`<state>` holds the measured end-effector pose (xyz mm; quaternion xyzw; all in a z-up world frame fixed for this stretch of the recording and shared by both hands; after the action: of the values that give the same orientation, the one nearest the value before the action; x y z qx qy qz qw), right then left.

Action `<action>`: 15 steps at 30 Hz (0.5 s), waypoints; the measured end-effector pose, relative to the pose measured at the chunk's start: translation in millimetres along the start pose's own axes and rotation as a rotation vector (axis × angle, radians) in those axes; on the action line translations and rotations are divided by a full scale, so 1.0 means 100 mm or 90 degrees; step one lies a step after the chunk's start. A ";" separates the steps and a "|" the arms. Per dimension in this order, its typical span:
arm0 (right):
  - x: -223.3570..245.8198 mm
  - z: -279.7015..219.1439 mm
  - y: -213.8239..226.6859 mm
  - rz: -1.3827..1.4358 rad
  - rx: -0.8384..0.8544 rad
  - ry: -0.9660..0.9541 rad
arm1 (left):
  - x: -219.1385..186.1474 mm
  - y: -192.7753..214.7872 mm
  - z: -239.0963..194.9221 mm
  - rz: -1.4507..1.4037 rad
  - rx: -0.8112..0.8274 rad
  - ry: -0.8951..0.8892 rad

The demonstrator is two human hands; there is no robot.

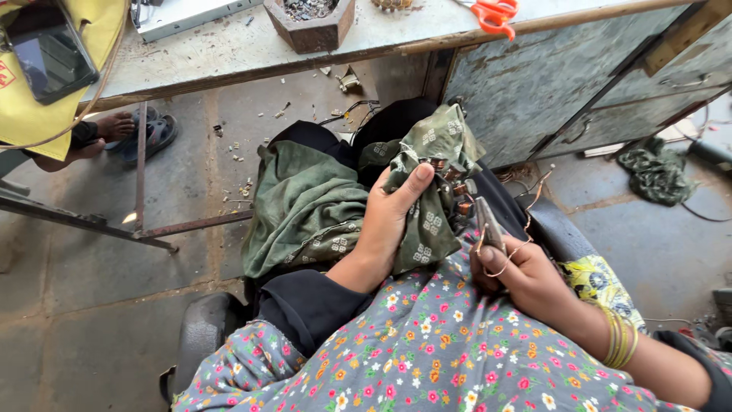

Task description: The person uses pliers to strip copper wire from a bundle of electrical components held in a cloth. The person repeatedly pulls and cuts the wire, separating the copper strands from the black plastic housing.

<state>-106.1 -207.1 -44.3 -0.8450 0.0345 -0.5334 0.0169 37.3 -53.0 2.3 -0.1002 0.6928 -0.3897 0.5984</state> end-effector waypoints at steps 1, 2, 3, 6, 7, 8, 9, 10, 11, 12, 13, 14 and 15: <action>-0.03 0.01 0.01 -0.001 -0.003 -0.002 | 0.02 0.03 0.01 0.005 0.001 -0.009; -0.06 0.01 0.01 -0.002 -0.007 -0.004 | 0.04 0.06 0.02 0.009 0.003 -0.017; -0.08 0.03 0.02 -0.003 -0.010 -0.004 | 0.05 0.09 0.04 0.014 0.005 -0.027; -0.18 0.05 0.06 -0.003 -0.029 -0.027 | 0.06 0.12 0.09 0.028 0.038 -0.116; -0.20 0.06 0.07 -0.004 -0.036 -0.029 | 0.07 0.14 0.12 0.033 0.038 -0.127; -0.23 0.08 0.07 -0.004 -0.044 -0.031 | 0.09 0.16 0.14 0.038 0.039 -0.137; -0.27 0.09 0.07 -0.005 -0.051 -0.035 | 0.12 0.18 0.15 0.042 0.037 -0.146; -0.29 0.10 0.06 -0.035 -0.064 -0.028 | 0.13 0.21 0.14 0.054 0.040 -0.156; -0.28 0.12 0.06 -0.066 -0.083 -0.018 | 0.13 0.22 0.16 0.062 0.049 -0.168; -0.25 0.13 0.06 -0.097 -0.102 -0.008 | 0.12 0.23 0.17 0.070 0.058 -0.179; -0.22 0.13 0.04 -0.063 -0.068 -0.005 | 0.12 0.23 0.21 0.075 0.062 -0.180; -0.19 0.14 -0.01 -0.029 -0.034 -0.003 | 0.09 0.24 0.24 0.079 0.066 -0.182; -0.17 0.13 -0.06 0.008 -0.001 -0.002 | 0.11 0.27 0.23 0.088 0.057 -0.158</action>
<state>-101.2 -200.1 -64.8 -0.8456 0.0401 -0.5319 0.0194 64.4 -50.8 -23.0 -0.0728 0.6007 -0.3623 0.7089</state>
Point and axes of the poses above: each hand's wrist, its own z-axis towards the middle knuckle, its own y-axis out of the back of the hand, x = y × z, the point moved 6 cm from there along z, towards the middle knuckle, and after that the axes turned 14 degrees about -y, right-handed, at the moved point
